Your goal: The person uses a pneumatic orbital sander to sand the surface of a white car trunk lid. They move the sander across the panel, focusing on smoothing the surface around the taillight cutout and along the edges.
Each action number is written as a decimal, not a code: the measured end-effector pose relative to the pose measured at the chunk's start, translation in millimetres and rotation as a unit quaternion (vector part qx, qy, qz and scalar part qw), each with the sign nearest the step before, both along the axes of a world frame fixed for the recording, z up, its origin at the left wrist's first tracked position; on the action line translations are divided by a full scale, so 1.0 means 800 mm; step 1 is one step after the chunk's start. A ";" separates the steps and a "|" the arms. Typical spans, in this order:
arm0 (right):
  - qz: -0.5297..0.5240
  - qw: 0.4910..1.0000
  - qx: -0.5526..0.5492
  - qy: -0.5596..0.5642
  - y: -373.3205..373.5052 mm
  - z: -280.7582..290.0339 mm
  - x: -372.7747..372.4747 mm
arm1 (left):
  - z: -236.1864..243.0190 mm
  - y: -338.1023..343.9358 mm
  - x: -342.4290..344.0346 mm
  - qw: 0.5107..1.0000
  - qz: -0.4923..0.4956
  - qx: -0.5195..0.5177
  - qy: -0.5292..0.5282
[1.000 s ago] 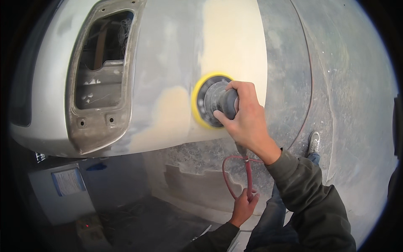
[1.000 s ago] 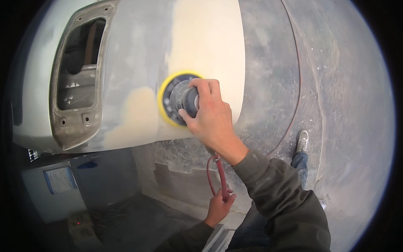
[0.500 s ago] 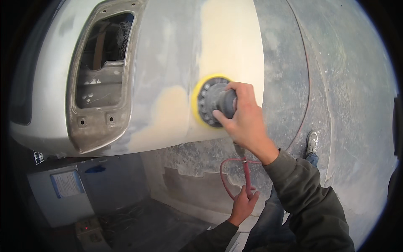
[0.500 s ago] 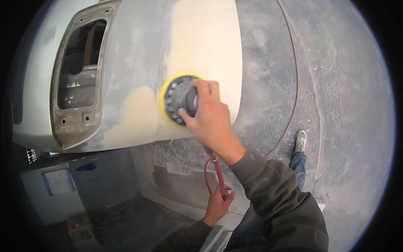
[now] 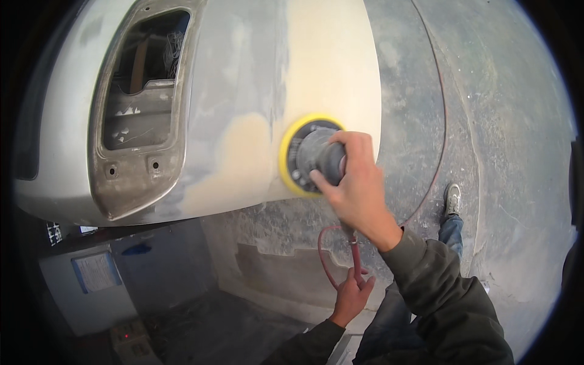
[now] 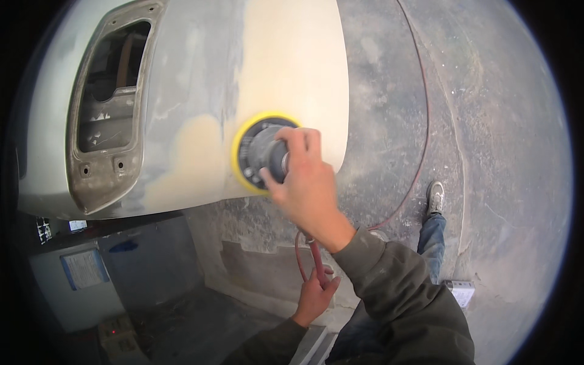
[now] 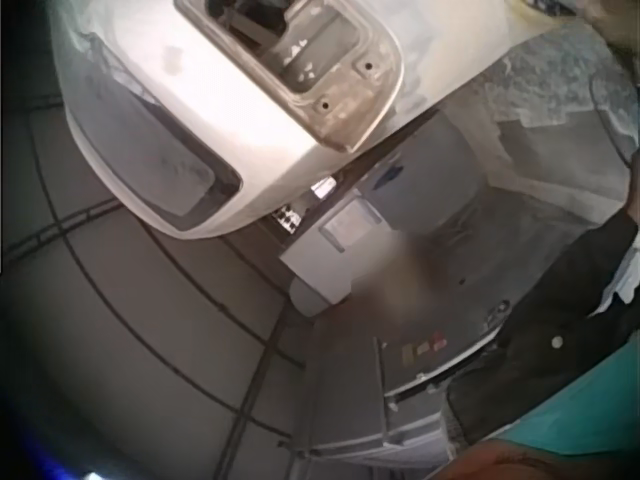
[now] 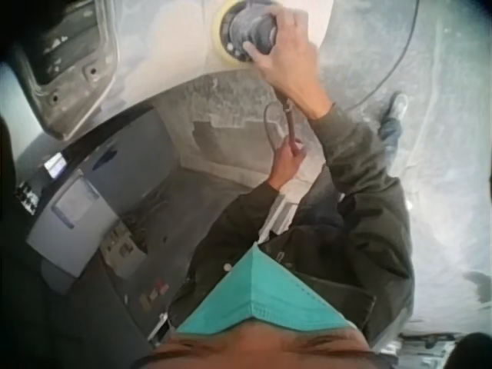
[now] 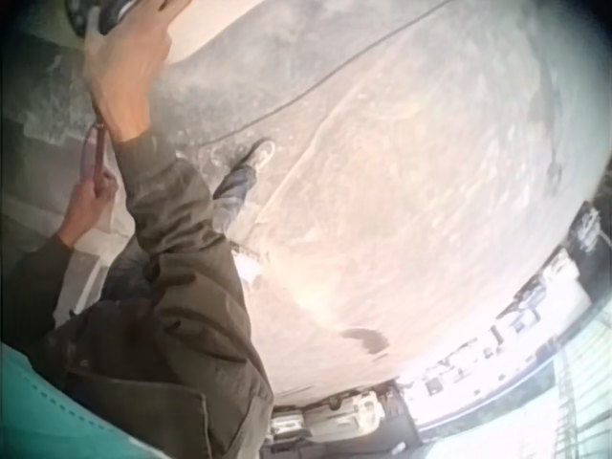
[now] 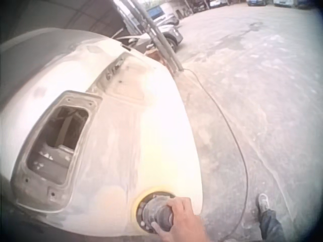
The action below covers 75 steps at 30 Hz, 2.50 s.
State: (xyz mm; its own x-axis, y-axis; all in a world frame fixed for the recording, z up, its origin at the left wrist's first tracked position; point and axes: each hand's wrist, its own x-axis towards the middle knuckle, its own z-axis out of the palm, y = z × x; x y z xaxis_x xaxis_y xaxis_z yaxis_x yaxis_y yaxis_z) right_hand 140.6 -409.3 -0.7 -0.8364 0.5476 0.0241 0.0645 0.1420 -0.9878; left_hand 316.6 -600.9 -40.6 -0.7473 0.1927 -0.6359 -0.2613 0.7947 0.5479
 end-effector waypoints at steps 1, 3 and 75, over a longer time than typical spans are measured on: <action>0.016 1.000 -0.005 0.013 -0.007 0.008 0.003 | -0.005 -0.003 0.001 1.000 0.001 0.006 0.001; 0.009 1.000 -0.003 0.027 -0.015 0.010 0.005 | -0.007 -0.010 0.000 1.000 0.001 0.006 0.006; -0.396 0.914 -0.022 0.082 -0.271 -0.062 0.015 | -0.044 -0.293 -0.197 0.978 -0.159 -0.064 0.118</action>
